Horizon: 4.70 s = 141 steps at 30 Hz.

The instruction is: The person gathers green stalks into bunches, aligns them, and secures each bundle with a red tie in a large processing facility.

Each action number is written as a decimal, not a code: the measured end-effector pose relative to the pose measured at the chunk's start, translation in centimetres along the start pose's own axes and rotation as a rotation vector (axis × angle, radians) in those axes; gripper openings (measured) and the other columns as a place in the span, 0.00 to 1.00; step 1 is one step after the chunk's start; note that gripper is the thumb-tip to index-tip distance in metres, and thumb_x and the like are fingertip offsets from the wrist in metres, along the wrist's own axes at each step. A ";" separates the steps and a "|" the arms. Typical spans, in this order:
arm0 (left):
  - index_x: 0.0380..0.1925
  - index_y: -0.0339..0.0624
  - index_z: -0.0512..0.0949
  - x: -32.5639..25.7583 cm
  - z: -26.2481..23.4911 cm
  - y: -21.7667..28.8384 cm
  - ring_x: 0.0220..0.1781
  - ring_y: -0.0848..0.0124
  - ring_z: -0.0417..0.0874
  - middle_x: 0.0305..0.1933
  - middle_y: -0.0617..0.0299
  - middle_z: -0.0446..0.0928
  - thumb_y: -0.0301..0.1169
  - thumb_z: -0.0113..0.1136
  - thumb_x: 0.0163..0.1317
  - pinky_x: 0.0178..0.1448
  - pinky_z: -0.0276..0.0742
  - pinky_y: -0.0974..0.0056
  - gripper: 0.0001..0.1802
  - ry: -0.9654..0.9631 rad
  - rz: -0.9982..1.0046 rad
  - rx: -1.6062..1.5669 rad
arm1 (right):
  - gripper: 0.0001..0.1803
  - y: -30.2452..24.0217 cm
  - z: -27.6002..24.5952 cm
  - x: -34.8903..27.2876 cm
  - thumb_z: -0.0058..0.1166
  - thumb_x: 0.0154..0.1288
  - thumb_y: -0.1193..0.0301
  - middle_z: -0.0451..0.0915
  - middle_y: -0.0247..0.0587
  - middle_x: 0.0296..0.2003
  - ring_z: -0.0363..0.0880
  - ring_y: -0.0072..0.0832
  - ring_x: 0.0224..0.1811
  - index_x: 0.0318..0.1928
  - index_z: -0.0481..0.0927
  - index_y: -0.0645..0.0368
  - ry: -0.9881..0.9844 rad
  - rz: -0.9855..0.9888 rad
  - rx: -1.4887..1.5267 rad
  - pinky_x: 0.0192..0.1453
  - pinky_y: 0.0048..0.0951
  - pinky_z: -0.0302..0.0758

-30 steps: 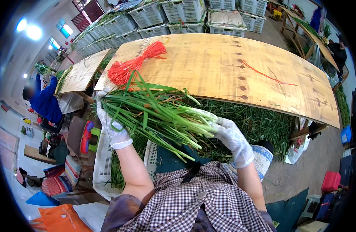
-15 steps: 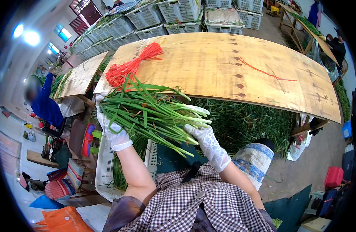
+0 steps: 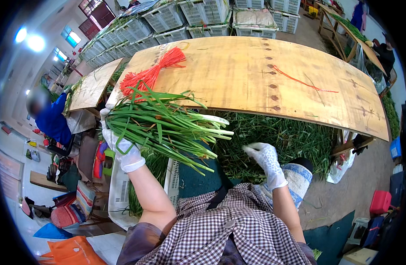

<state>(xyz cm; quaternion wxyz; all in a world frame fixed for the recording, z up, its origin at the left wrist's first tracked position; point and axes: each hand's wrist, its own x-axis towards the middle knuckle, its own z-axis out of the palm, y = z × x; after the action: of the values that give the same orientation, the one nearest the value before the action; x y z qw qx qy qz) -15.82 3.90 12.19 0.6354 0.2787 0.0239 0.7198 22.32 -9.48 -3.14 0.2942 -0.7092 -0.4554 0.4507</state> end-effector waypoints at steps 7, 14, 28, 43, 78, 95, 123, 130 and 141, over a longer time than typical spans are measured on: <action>0.43 0.40 0.78 0.5 -0.1 -0.3 0.50 0.68 0.80 0.46 0.61 0.81 0.31 0.57 0.67 0.61 0.74 0.58 0.09 -0.143 -0.300 -0.266 | 0.20 -7.9 5.0 -2.8 0.62 0.63 0.74 0.83 0.40 0.45 0.81 0.25 0.45 0.54 0.78 0.67 -0.306 -0.212 1.055 0.55 0.27 0.77; 0.44 0.41 0.79 1.1 -0.8 -0.2 0.51 0.69 0.80 0.47 0.63 0.82 0.33 0.58 0.67 0.63 0.73 0.59 0.10 -0.212 -0.189 -0.054 | 0.17 -7.7 5.6 -3.0 0.60 0.63 0.76 0.84 0.41 0.45 0.82 0.25 0.42 0.53 0.79 0.66 -0.258 -0.256 1.170 0.50 0.27 0.80; 0.46 0.39 0.78 1.8 -2.0 -0.6 0.49 0.64 0.81 0.44 0.60 0.82 0.31 0.54 0.66 0.60 0.75 0.52 0.11 -0.003 -0.172 -0.080 | 0.28 -7.5 5.0 -2.5 0.56 0.59 0.79 0.75 0.47 0.57 0.74 0.39 0.60 0.62 0.69 0.64 -0.421 -0.308 1.682 0.66 0.44 0.71; 0.44 0.37 0.79 0.4 0.2 -1.9 0.44 0.68 0.84 0.44 0.57 0.83 0.29 0.54 0.67 0.53 0.82 0.60 0.10 -0.046 -0.226 -0.212 | 0.20 -0.5 2.5 -0.4 0.60 0.66 0.65 0.82 0.38 0.49 0.77 0.26 0.52 0.56 0.80 0.59 -0.182 -0.257 0.653 0.62 0.25 0.69; 0.31 0.41 0.77 1.8 -2.9 -0.4 0.42 0.62 0.81 0.39 0.56 0.80 0.32 0.45 0.69 0.53 0.79 0.55 0.12 0.143 0.142 0.027 | 0.13 -7.9 6.9 -4.2 0.65 0.60 0.76 0.83 0.31 0.39 0.79 0.17 0.40 0.45 0.81 0.61 -0.004 -0.400 0.979 0.48 0.22 0.76; 0.35 0.38 0.75 5.7 2.8 -4.5 0.43 0.64 0.81 0.38 0.56 0.80 0.30 0.46 0.70 0.56 0.79 0.57 0.10 0.232 0.197 -0.120 | 0.21 0.6 5.1 1.0 0.59 0.62 0.64 0.82 0.49 0.47 0.81 0.44 0.46 0.56 0.79 0.53 -0.180 -0.389 0.332 0.55 0.36 0.78; 0.35 0.39 0.69 15.3 10.8 -7.2 0.35 0.61 0.78 0.36 0.53 0.78 0.36 0.40 0.70 0.47 0.77 0.57 0.13 0.002 0.221 0.104 | 0.27 -12.0 5.0 -1.4 0.60 0.60 0.82 0.77 0.47 0.56 0.80 0.32 0.51 0.61 0.71 0.64 -0.226 -0.422 0.925 0.53 0.34 0.83; 0.27 0.45 0.71 10.8 15.7 -9.9 0.28 0.67 0.77 0.25 0.62 0.74 0.39 0.52 0.68 0.39 0.77 0.63 0.13 0.101 0.340 -0.206 | 0.24 -12.2 5.3 -1.4 0.63 0.60 0.79 0.79 0.47 0.52 0.83 0.33 0.46 0.57 0.75 0.67 0.031 -0.386 1.104 0.52 0.36 0.83; 0.26 0.44 0.73 9.9 18.2 -10.6 0.27 0.67 0.76 0.23 0.62 0.74 0.39 0.53 0.67 0.38 0.76 0.64 0.14 0.161 0.292 0.048 | 0.18 -11.5 1.7 -1.3 0.53 0.67 0.69 0.83 0.48 0.40 0.83 0.32 0.32 0.49 0.78 0.74 -0.500 -0.348 1.072 0.47 0.31 0.82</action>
<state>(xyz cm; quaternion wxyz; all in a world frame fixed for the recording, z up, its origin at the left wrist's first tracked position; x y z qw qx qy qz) 1.20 9.36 27.07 0.5130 0.2358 0.0512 0.8238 16.21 -5.94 6.14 0.5634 -0.2507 -0.3298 0.7148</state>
